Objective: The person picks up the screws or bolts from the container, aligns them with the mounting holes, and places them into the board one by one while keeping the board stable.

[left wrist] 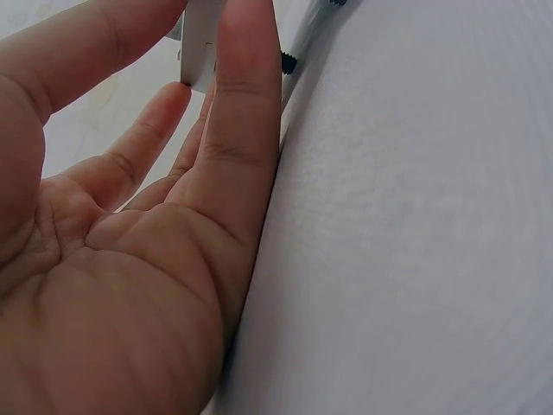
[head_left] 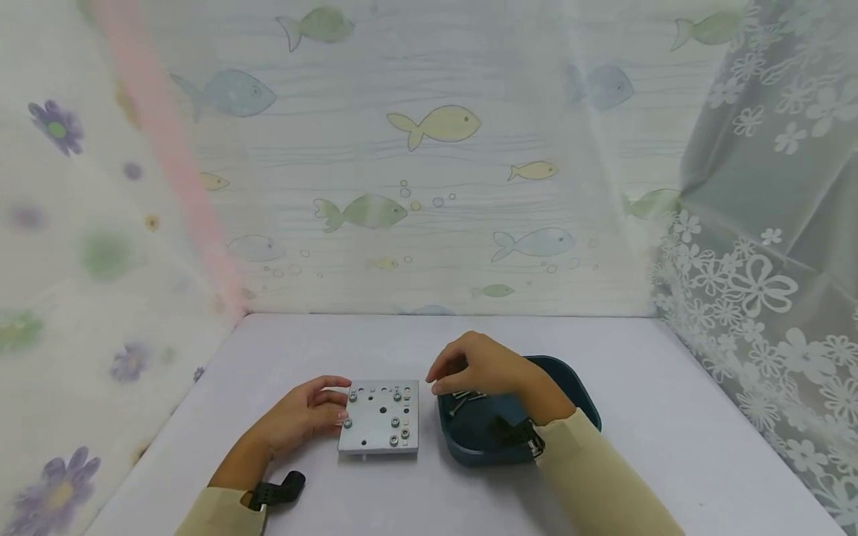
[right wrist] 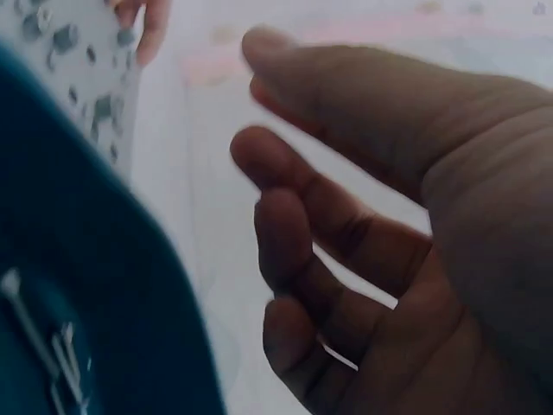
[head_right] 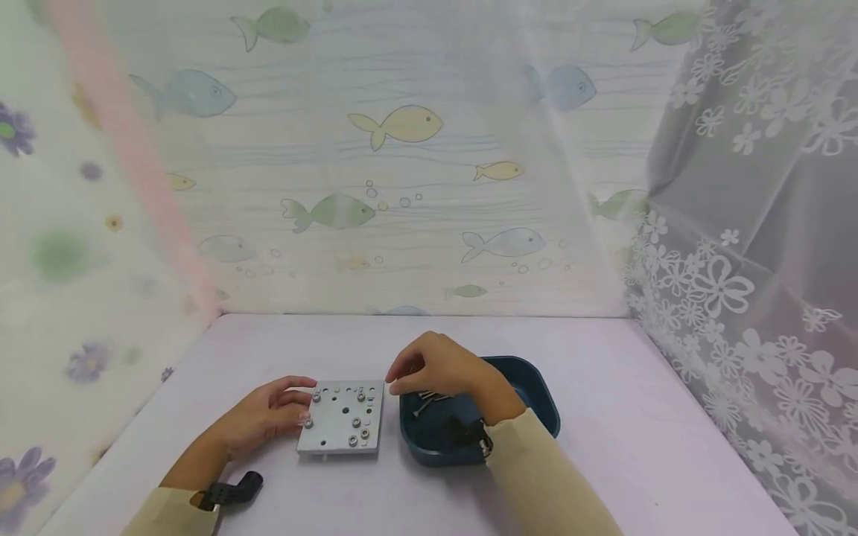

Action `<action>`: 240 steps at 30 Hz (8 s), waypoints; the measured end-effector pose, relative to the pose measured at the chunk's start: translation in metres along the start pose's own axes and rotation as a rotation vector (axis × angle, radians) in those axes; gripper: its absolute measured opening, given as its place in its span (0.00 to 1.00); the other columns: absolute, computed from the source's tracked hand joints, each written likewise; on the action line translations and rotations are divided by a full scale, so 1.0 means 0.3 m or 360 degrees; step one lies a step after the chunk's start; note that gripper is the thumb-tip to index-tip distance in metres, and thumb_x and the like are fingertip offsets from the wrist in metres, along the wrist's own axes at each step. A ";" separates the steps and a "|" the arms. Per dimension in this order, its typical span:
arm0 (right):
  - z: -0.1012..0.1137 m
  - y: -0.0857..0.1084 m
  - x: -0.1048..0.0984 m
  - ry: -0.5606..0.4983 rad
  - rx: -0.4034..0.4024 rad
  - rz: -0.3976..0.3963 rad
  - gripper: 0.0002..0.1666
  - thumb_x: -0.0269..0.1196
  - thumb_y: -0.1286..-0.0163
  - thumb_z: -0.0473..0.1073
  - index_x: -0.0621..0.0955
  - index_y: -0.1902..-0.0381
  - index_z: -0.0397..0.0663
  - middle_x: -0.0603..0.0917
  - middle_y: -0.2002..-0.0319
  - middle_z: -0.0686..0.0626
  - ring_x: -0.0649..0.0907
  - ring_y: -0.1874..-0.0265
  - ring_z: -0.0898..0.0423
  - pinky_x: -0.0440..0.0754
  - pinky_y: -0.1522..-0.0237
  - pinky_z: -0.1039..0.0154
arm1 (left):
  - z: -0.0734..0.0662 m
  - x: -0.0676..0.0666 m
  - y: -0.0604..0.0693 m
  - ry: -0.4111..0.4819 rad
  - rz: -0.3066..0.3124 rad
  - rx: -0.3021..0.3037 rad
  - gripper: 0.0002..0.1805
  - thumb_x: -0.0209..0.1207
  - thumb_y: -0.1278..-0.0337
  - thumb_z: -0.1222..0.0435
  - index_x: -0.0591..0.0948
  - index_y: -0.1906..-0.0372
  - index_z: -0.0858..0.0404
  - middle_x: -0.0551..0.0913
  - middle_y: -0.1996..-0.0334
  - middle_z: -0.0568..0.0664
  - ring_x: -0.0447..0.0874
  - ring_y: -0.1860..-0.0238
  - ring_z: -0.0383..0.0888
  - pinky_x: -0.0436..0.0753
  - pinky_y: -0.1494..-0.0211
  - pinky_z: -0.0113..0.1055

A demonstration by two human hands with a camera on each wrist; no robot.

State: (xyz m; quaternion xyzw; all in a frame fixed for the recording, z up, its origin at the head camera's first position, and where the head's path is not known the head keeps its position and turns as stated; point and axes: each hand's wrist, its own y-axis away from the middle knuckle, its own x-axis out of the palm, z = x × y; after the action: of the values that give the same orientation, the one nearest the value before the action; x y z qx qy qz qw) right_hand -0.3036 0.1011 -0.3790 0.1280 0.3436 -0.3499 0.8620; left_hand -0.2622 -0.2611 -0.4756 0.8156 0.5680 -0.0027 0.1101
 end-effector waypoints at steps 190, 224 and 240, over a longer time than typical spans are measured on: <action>0.086 -0.129 0.303 0.0256 0.0091 -0.0411 0.08 0.67 0.27 0.52 0.90 0.55 0.61 0.87 0.66 0.67 0.80 0.68 0.70 0.79 0.67 0.71 | -0.001 -0.007 -0.004 0.0047 0.0043 0.0006 0.40 0.69 0.37 0.66 0.64 0.25 0.65 0.77 0.39 0.65 0.83 0.45 0.52 0.88 0.46 0.43; 0.073 -0.135 0.343 0.0499 0.0158 -0.0432 0.08 0.71 0.31 0.51 0.92 0.56 0.62 0.86 0.63 0.65 0.78 0.65 0.70 0.78 0.63 0.70 | 0.009 -0.007 -0.008 0.0027 0.0021 0.0004 0.40 0.71 0.39 0.65 0.65 0.26 0.64 0.78 0.41 0.64 0.83 0.48 0.52 0.89 0.48 0.43; 0.080 -0.140 0.354 0.0643 0.0166 -0.0450 0.06 0.72 0.32 0.52 0.92 0.60 0.63 0.81 0.68 0.63 0.73 0.70 0.68 0.73 0.68 0.70 | 0.005 -0.009 -0.009 0.0023 0.0024 0.0004 0.40 0.70 0.38 0.65 0.65 0.25 0.64 0.78 0.41 0.63 0.83 0.48 0.51 0.89 0.48 0.42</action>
State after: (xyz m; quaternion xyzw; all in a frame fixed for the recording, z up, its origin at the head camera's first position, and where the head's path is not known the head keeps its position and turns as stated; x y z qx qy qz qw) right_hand -0.2654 0.0050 -0.4331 0.1902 0.5048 -0.4517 0.7106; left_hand -0.2654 -0.2631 -0.4772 0.8199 0.5628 0.0035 0.1050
